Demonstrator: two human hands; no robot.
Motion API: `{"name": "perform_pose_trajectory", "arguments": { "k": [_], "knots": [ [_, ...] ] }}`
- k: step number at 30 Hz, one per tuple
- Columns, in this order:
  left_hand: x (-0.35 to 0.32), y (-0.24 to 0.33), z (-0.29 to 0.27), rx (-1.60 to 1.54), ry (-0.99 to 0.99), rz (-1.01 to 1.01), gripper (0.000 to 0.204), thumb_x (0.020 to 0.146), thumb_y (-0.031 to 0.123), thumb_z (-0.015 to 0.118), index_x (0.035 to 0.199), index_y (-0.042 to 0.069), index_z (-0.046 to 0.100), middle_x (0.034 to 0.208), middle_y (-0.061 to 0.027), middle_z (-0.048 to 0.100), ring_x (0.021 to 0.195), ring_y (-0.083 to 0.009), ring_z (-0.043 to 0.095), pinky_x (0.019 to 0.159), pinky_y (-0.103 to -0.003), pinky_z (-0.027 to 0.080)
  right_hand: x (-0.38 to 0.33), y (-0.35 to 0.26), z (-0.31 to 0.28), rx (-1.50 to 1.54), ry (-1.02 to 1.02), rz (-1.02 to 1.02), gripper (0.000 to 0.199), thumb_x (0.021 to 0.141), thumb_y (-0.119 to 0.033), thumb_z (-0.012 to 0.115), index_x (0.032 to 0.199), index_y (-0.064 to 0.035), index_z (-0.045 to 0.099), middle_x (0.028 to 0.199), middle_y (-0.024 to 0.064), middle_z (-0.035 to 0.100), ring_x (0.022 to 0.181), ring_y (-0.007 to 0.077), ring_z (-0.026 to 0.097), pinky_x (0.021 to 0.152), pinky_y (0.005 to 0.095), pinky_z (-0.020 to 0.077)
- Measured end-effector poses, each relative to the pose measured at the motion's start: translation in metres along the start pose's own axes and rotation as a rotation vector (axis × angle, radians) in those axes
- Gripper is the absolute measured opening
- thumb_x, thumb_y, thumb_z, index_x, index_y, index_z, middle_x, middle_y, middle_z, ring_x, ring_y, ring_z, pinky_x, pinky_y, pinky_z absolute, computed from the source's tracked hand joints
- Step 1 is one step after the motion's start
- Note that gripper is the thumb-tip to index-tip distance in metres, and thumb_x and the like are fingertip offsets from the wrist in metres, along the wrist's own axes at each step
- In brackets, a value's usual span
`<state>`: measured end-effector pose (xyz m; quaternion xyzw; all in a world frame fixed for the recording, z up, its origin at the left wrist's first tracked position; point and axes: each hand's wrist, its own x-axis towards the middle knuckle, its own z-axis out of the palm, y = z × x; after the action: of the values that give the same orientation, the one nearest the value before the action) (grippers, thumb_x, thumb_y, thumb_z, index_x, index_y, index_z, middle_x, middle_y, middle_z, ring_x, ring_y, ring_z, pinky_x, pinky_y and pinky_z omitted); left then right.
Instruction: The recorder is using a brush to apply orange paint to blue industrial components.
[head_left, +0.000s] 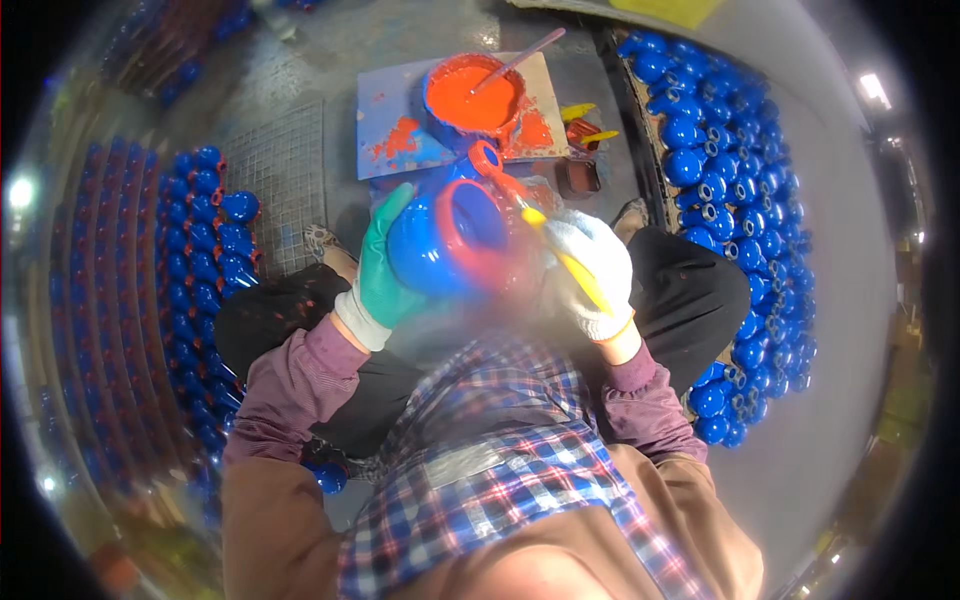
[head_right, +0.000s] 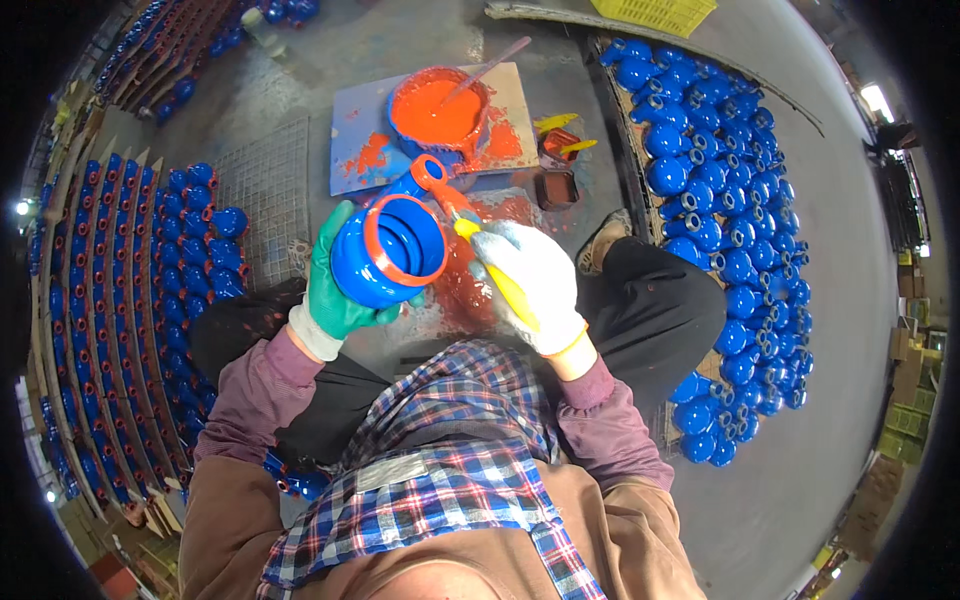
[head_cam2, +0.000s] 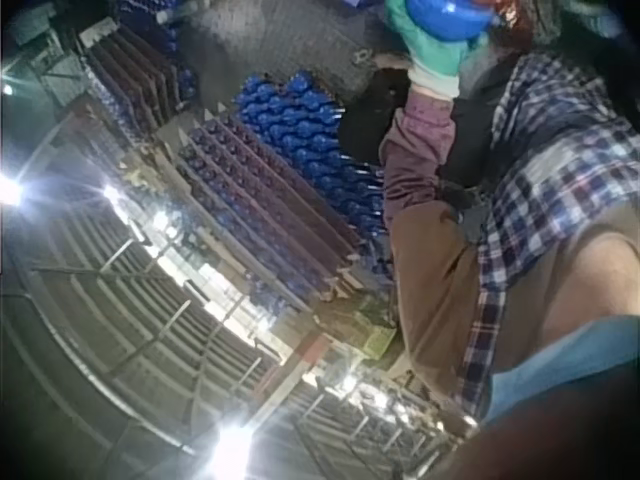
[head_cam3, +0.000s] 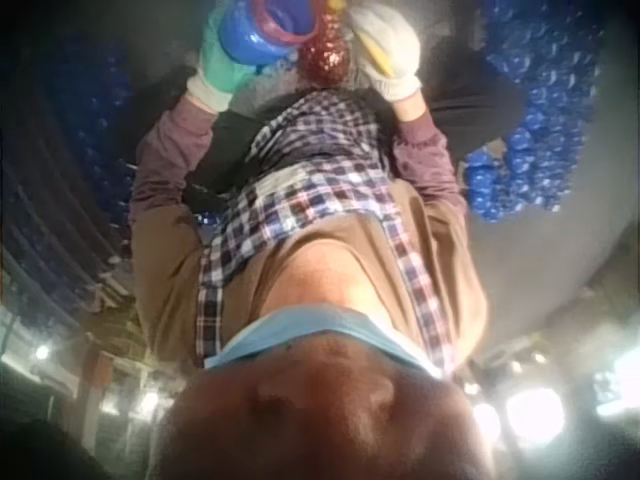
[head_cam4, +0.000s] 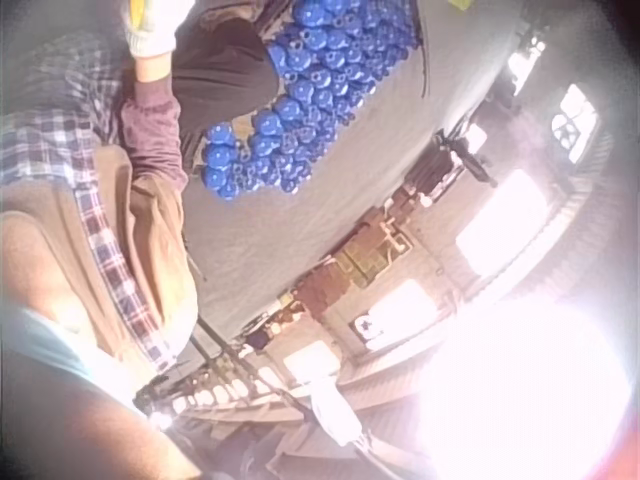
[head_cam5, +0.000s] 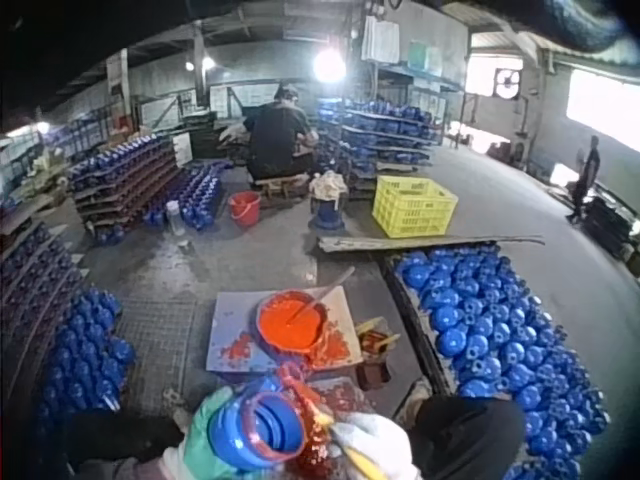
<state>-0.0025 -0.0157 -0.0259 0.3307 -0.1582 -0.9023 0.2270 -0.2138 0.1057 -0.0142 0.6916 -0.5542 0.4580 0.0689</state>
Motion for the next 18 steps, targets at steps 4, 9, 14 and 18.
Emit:
{"name": "perform_pose_trajectory", "arguments": {
  "k": [4, 9, 14, 18],
  "knots": [
    [0.000, 0.006, -0.017, -0.290, -0.069, 0.004, 0.087, 0.086, 0.070, 0.048, 0.136, -0.001, 0.046, 0.117, -0.0277, 0.061, 0.081, -0.0372, 0.068, 0.041, -0.033, 0.056, 0.005, 0.005, -0.008, -0.059, 0.035, 0.002, 0.036, 0.069, -0.002, 0.076, 0.104, -0.0067, 0.067, 0.097, 0.0139, 0.068, 0.086, 0.0333, 0.066, 0.073, 0.0373, 0.0538],
    [-0.022, 0.011, -0.020, 0.046, -0.299, 0.238, 0.075, 0.089, 0.053, 0.059, 0.136, -0.004, 0.044, 0.121, -0.0244, 0.057, 0.086, -0.0316, 0.062, 0.045, -0.032, 0.056, 0.005, 0.002, -0.019, -0.013, 0.241, 0.074, 0.032, 0.076, 0.004, 0.071, 0.108, -0.0028, 0.068, 0.102, 0.0146, 0.069, 0.095, 0.0319, 0.066, 0.084, 0.0376, 0.0530],
    [-0.070, 0.041, 0.008, -0.474, -0.652, 0.141, 0.063, 0.093, 0.042, 0.059, 0.133, -0.004, 0.045, 0.120, -0.0208, 0.055, 0.083, -0.0272, 0.059, 0.042, -0.028, 0.048, 0.011, -0.009, -0.032, 0.004, 0.284, 0.191, 0.023, 0.089, 0.001, 0.062, 0.111, -0.0018, 0.065, 0.108, 0.0142, 0.065, 0.102, 0.0296, 0.062, 0.093, 0.0379, 0.0486],
    [-0.104, 0.058, -0.007, -0.540, -0.648, 0.363, 0.063, 0.093, 0.042, 0.059, 0.133, -0.004, 0.044, 0.122, -0.0195, 0.055, 0.088, -0.0255, 0.059, 0.045, -0.026, 0.046, 0.010, -0.005, -0.030, 0.035, 0.298, 0.229, 0.022, 0.093, -0.001, 0.058, 0.115, -0.0001, 0.062, 0.111, 0.0133, 0.063, 0.104, 0.0277, 0.060, 0.095, 0.0373, 0.0460]
  ]
}}
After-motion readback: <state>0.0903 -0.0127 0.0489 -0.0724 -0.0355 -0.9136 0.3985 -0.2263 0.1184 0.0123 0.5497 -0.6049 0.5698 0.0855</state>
